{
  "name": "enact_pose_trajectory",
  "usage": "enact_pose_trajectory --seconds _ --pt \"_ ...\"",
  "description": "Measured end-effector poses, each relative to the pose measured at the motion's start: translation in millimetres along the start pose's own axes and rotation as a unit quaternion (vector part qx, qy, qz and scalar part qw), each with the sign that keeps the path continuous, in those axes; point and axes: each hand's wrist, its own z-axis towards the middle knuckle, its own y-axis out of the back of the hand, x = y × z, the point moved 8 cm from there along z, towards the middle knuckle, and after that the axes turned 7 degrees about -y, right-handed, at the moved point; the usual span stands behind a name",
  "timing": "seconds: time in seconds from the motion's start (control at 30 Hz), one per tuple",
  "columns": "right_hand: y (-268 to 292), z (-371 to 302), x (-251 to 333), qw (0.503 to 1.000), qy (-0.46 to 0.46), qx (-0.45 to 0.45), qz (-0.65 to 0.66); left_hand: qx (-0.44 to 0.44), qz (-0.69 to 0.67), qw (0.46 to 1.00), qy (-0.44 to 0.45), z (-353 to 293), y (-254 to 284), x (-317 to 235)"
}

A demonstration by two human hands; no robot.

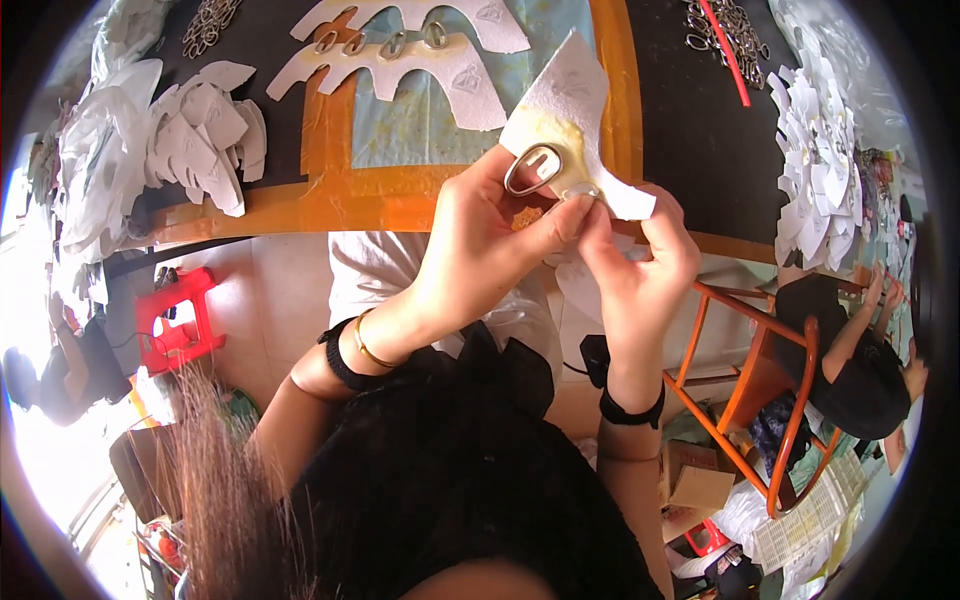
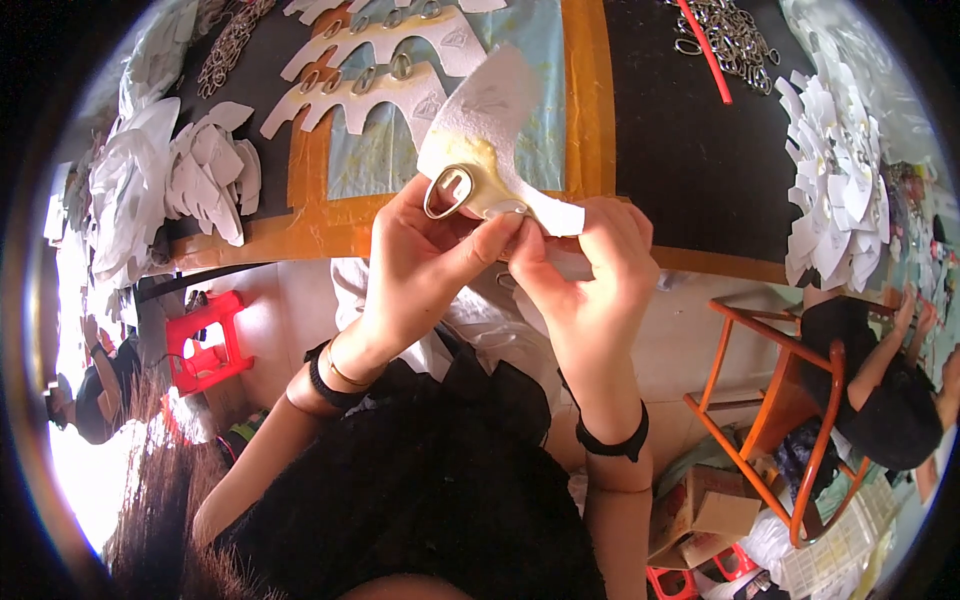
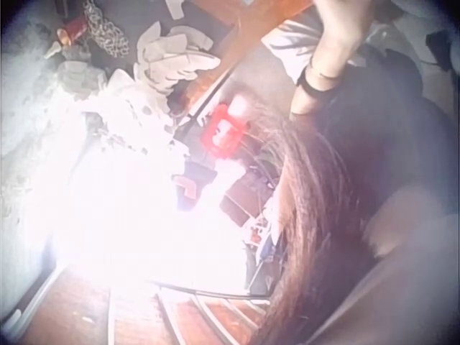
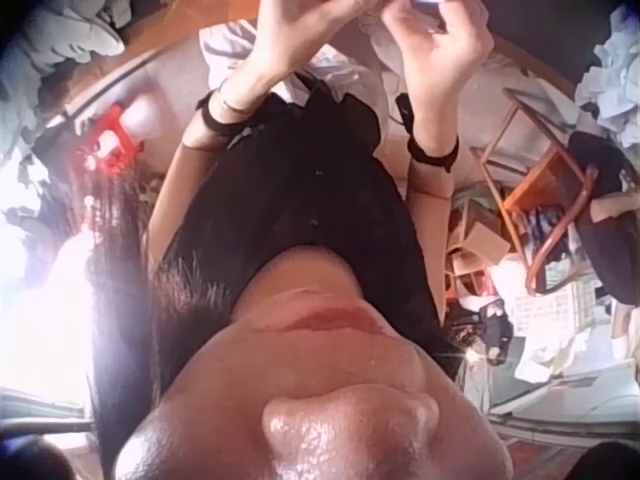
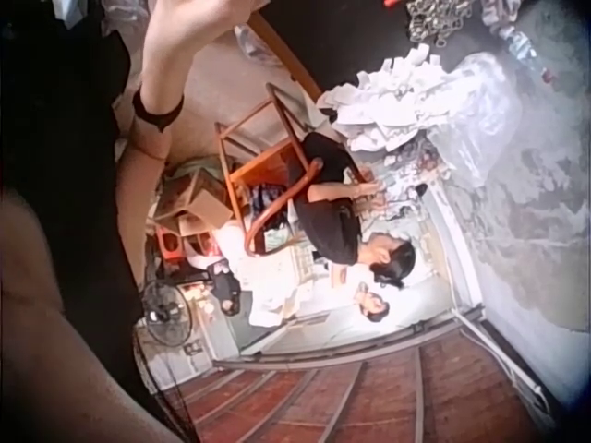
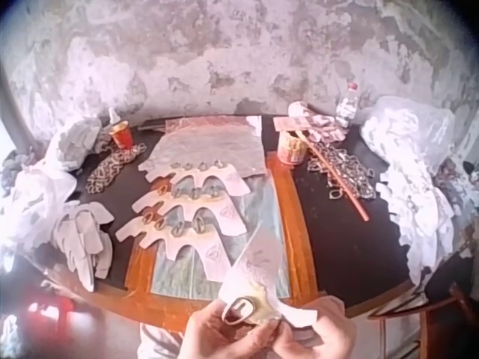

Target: Assembling shoe components by attaching metal eyelet rings and applying adhesive.

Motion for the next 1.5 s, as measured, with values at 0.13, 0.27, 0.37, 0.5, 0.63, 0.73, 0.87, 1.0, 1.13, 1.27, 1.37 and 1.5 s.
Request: enact_pose_trajectory --seconds 0.13,0.27,0.37,0.5,0.63,0.73,0.87,1.0,1.13,1.27,1.37,1.5 --pt "4 1 21 0.976 0.148 -0.026 -0.156 -0.002 0.041 0.999 0.009 4 4 1" --pt "-22 -8 -7 0.841 -0.277 0.201 0.418 0.146 -0.167 0.962 0.160 9 -7 19" --pt "-26 -7 -9 0.796 -0.289 0.228 0.480 0.196 -0.286 0.904 0.249 1 -19 23" --pt "-22 -8 -10 0.849 -0.284 0.197 0.399 0.178 -0.268 0.920 0.222 3 -19 20" --pt "4 -1 -13 0.997 -0.062 0.039 0.030 0.035 0.055 0.995 0.072 1 -1 -3" --pt "1 3 -12 0.981 -0.124 0.067 0.133 0.054 -0.095 0.989 0.096 9 -3 13" --pt "-1 2 -31 0.910 -0.231 0.185 0.290 0.030 -0.131 0.984 0.117 10 -3 16" --pt "43 8 -15 0.986 -0.077 -0.075 0.129 0.033 -0.045 0.995 0.088 10 -2 11" --pt "18 8 4 0.998 -0.034 0.024 0.043 0.017 0.016 0.999 0.049 8 -1 7" --pt "14 9 -2 0.996 -0.063 0.054 0.043 0.048 0.009 0.995 0.082 6 -1 13" --pt "11 10 -2 0.993 -0.073 0.076 0.060 0.063 0.011 0.993 0.094 5 -1 12" --pt "9 7 9 0.997 -0.022 0.055 0.053 0.080 -0.038 0.991 0.104 7 -1 19"
